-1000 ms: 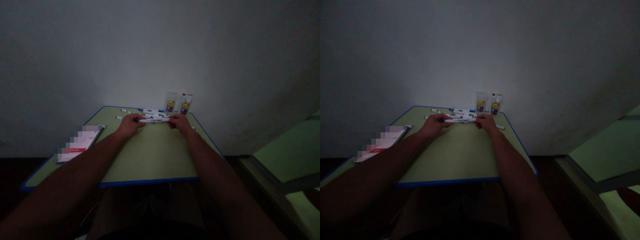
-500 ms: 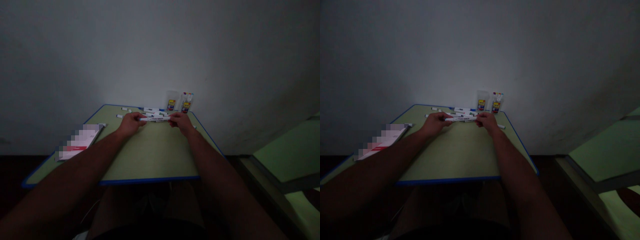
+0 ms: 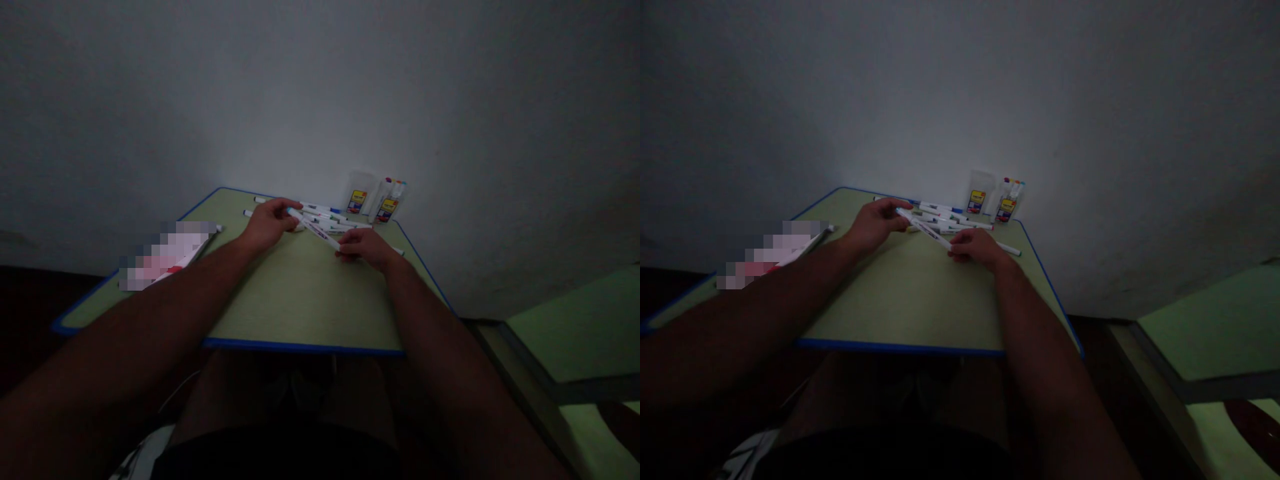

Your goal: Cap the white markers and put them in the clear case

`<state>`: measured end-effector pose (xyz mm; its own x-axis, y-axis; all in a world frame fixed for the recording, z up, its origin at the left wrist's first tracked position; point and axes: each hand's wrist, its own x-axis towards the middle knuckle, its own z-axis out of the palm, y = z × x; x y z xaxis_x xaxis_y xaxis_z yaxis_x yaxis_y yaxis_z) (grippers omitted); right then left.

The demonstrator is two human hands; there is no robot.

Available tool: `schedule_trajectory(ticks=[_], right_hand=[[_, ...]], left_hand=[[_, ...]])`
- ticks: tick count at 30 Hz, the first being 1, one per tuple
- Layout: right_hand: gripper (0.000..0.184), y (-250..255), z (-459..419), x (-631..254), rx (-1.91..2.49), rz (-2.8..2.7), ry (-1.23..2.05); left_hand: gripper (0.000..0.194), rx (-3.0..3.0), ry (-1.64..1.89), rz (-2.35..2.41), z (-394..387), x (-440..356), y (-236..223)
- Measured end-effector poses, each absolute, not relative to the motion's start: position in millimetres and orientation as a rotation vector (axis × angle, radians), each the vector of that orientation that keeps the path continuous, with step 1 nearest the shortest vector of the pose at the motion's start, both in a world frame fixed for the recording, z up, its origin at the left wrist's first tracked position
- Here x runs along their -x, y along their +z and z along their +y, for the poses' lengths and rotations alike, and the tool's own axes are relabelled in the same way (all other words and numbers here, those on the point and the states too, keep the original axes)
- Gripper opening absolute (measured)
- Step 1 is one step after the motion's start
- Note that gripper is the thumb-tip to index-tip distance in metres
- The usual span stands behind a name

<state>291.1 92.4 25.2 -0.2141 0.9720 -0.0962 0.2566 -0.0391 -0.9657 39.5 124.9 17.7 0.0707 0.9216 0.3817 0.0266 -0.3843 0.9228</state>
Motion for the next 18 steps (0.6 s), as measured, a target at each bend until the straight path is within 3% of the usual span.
schedule_trajectory(ticks=[18], right_hand=[[0.013, 21.7, 94.9, -295.5, 1.37, -1.644, 1.274]], left_hand=[[0.034, -1.593, 1.42, 0.906, 127.8, -41.3, 15.8]])
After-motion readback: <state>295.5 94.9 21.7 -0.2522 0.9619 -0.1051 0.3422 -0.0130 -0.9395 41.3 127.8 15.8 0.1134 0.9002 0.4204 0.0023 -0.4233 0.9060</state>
